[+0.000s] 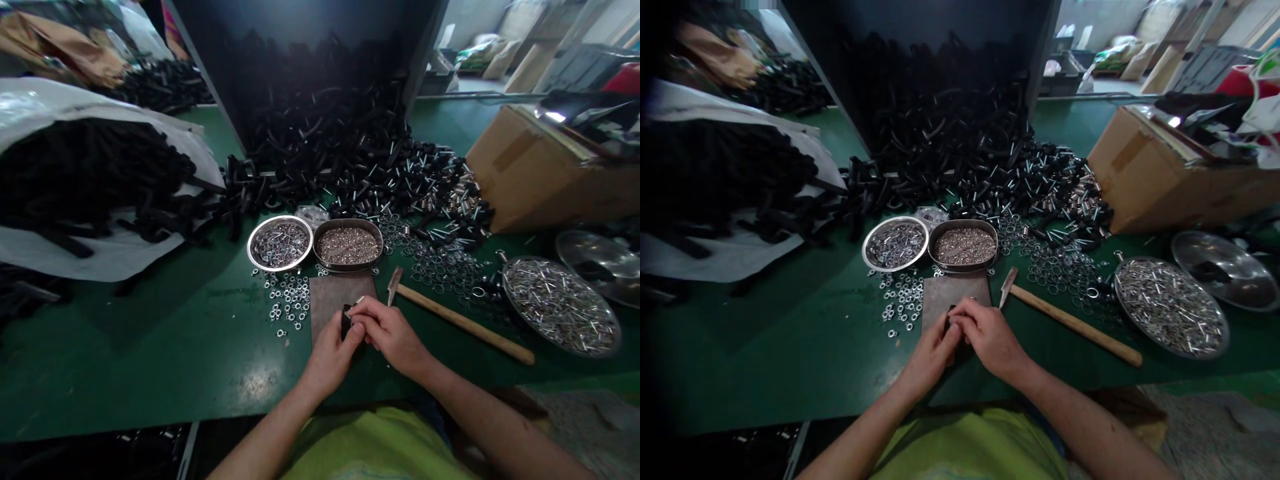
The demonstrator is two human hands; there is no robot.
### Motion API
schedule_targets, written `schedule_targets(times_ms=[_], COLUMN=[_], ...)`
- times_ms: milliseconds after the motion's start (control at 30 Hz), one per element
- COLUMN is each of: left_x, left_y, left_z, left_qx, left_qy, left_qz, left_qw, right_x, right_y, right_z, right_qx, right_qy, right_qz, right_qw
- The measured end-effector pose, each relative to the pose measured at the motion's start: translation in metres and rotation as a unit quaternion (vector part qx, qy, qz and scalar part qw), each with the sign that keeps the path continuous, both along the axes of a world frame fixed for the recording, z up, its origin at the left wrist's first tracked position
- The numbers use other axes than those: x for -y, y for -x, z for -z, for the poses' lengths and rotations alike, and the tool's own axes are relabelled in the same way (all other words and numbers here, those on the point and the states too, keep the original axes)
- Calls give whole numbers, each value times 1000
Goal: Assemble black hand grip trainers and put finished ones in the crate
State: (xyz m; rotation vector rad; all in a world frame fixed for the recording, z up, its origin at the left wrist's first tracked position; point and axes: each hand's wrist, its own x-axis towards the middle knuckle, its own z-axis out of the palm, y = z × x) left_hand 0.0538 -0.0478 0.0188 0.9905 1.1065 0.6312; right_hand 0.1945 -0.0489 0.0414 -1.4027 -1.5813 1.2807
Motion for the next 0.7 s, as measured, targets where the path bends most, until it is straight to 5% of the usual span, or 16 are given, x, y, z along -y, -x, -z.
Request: schedule_targets(times_ms=[100,167,200,267,300,333,500,700], left_x=[-2,-4,-5,-7,-9,-10,-20,-29], left_y=[3,4,4,6,7,8,13,17], left_z=[-3,-3,-2,0,2,3,6,8], left_qx=[38,93,117,155,173,192,279,364], left_qy=[41,107,135,170,180,189,258,301], left_qz=[46,49,32,-30,-63,-93,-173,-226], left_qw=[997,989,983,973,966,959,909,852], right_x=[-16,-41,-55,-82,-94,-103,-118,-101], right_y=[-21,-54,-75,-120,-141,-159,-200,-168], right_z=[2,6,10,19,24,29,41,24], right_qx=[7,111,201,393,458,471,466,414], right_qy=[45,-5,-79,-179,-191,-191,-198,-244], right_qz=[-54,-17,72,222,252,262,243,231], right_qw=[998,994,974,874,831,821,827,846])
